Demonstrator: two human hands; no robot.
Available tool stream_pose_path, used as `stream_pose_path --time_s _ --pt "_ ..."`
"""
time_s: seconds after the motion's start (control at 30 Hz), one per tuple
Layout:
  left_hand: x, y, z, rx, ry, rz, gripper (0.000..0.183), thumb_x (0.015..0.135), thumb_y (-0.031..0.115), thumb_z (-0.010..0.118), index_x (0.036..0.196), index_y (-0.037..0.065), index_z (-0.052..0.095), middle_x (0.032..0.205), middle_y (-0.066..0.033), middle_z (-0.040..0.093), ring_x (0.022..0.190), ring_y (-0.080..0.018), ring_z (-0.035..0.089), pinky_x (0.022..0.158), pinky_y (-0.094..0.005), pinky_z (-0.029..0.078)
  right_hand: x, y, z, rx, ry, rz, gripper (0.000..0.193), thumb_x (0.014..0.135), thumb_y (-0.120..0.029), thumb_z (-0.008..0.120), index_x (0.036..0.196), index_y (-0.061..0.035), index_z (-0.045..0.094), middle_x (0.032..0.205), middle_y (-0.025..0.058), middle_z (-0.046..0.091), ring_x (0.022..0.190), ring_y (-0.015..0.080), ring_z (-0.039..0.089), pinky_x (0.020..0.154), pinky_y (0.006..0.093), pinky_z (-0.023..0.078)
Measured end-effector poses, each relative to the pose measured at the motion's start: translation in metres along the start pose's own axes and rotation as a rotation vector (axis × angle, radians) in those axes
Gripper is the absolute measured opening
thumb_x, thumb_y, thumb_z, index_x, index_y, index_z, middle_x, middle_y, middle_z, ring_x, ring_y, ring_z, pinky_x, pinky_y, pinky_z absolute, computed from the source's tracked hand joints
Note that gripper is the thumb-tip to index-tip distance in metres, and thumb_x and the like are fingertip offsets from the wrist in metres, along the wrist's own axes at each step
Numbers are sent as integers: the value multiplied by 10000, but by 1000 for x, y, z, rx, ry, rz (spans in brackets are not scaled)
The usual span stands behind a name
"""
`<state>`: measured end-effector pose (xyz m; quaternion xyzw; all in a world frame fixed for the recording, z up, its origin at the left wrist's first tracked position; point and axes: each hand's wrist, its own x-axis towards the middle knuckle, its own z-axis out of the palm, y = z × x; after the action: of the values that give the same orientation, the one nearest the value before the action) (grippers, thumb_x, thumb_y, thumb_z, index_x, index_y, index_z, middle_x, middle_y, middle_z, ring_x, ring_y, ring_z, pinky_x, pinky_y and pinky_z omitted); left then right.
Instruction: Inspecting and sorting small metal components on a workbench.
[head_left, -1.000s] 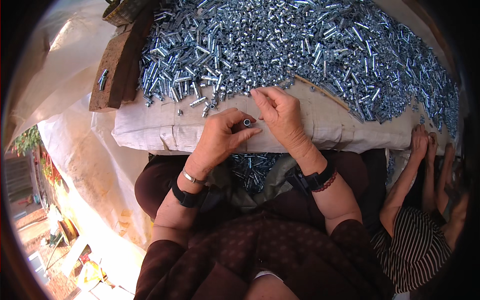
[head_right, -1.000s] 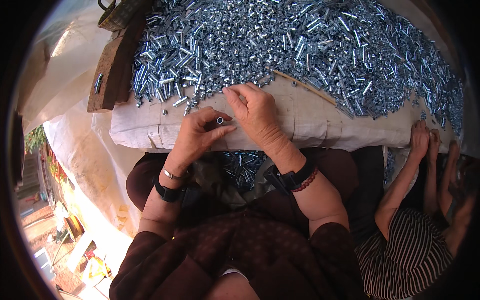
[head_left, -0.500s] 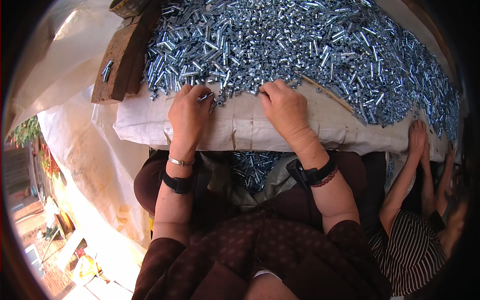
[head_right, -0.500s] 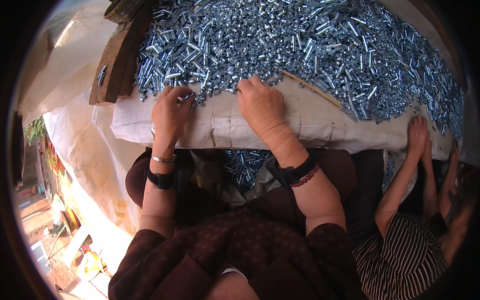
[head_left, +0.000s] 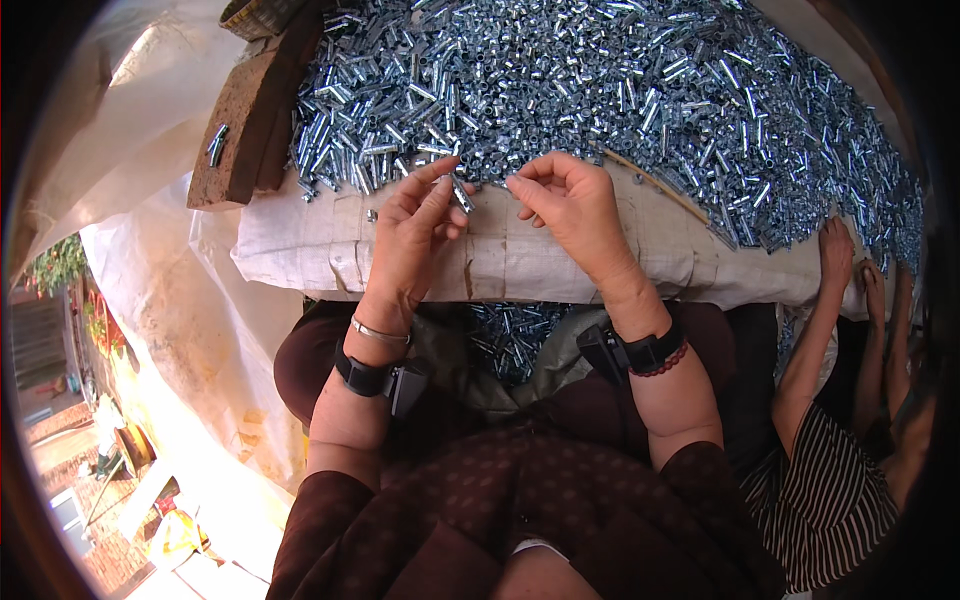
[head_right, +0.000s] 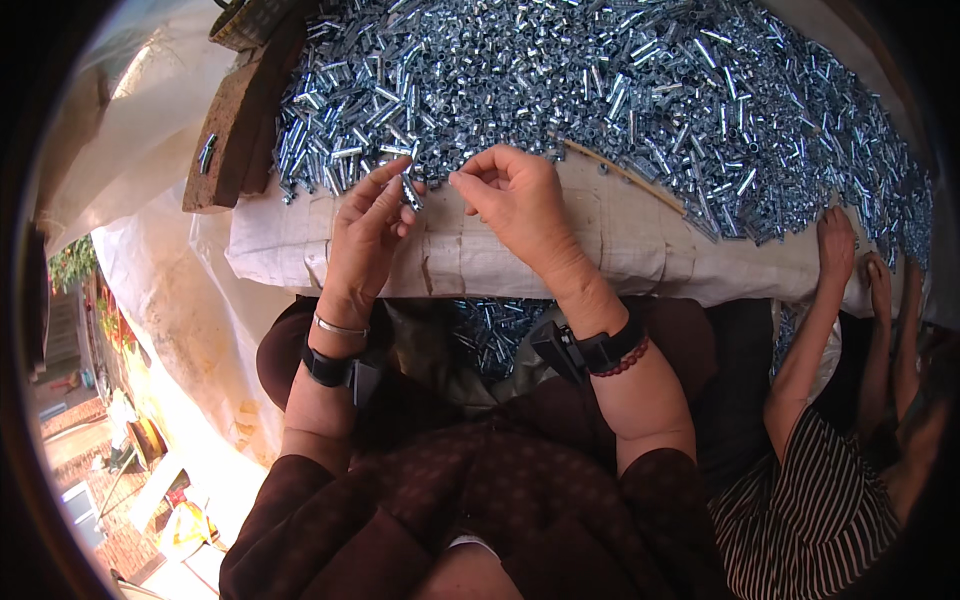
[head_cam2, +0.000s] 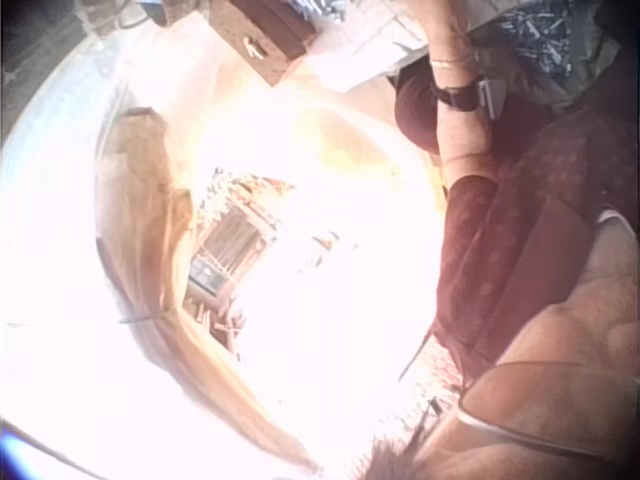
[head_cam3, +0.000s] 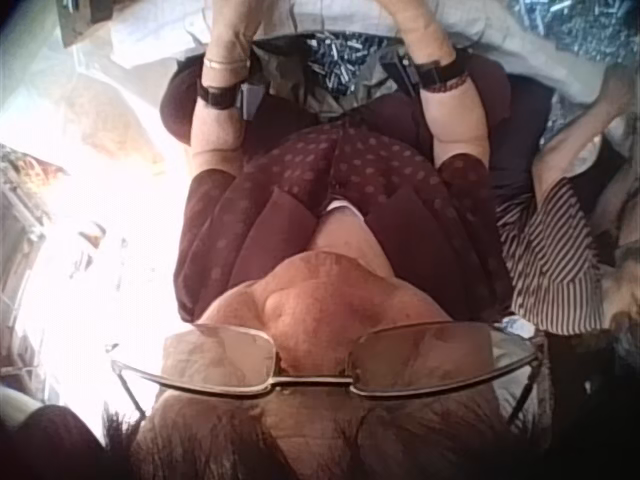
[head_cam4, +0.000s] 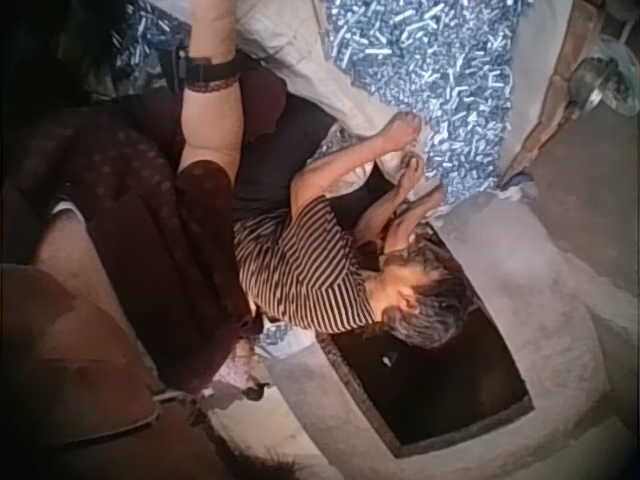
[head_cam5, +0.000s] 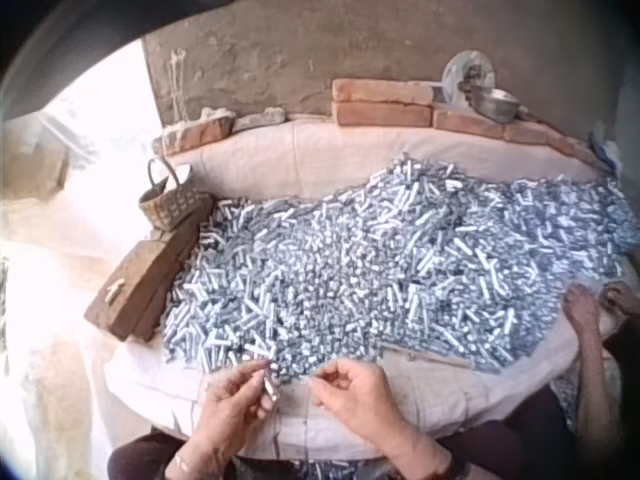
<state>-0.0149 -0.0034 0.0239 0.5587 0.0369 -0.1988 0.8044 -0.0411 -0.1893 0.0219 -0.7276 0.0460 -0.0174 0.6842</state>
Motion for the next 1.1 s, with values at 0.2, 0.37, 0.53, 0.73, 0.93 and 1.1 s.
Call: stream_pose_path --time_s 0.2,0.37,0.53,0.73,0.93,1.1 --pt "0 -7 -9 -202 -28 -114 260 932 179 576 1131 12 560 894 -40 655 713 -79 629 607 -157 498 -5 -7 7 304 -134 141 174 836 -149 675 888 10 626 755 44 648 640 82 609 556 197 474" --pt "-3 -8 -2 -186 -2 -118 243 925 172 584 1102 6 575 906 -62 664 821 -117 665 641 -171 526 -5 -8 8 320 -130 178 171 835 -150 674 906 -3 623 758 34 639 634 88 598 544 203 450" --pt "-7 -2 4 48 -33 -53 248 923 141 582 1114 -16 583 958 -102 677 872 -141 670 679 -191 534 -4 -5 6 405 -39 218 185 833 -165 678 904 -2 626 757 40 646 635 90 606 557 209 459" --pt "-7 -3 -2 -113 -130 -137 280 922 130 578 1136 -50 585 984 -152 676 849 -158 676 719 -213 544 -4 -6 7 407 -50 188 192 828 -165 685 898 5 630 749 51 651 630 92 606 572 212 472" --pt "-7 -8 0 -83 -72 -109 262 923 139 578 1100 -53 598 953 -153 678 815 -161 677 718 -218 546 -6 -5 12 275 4 114 169 849 -133 663 897 28 641 732 61 656 629 95 616 564 205 477" --pt "-5 -10 1 83 4 8 240 901 138 618 1042 -56 621 873 -122 682 734 -132 663 640 -193 518 -7 3 15 207 16 120 186 848 -150 664 887 32 649 757 79 671 640 111 640 561 214 500"
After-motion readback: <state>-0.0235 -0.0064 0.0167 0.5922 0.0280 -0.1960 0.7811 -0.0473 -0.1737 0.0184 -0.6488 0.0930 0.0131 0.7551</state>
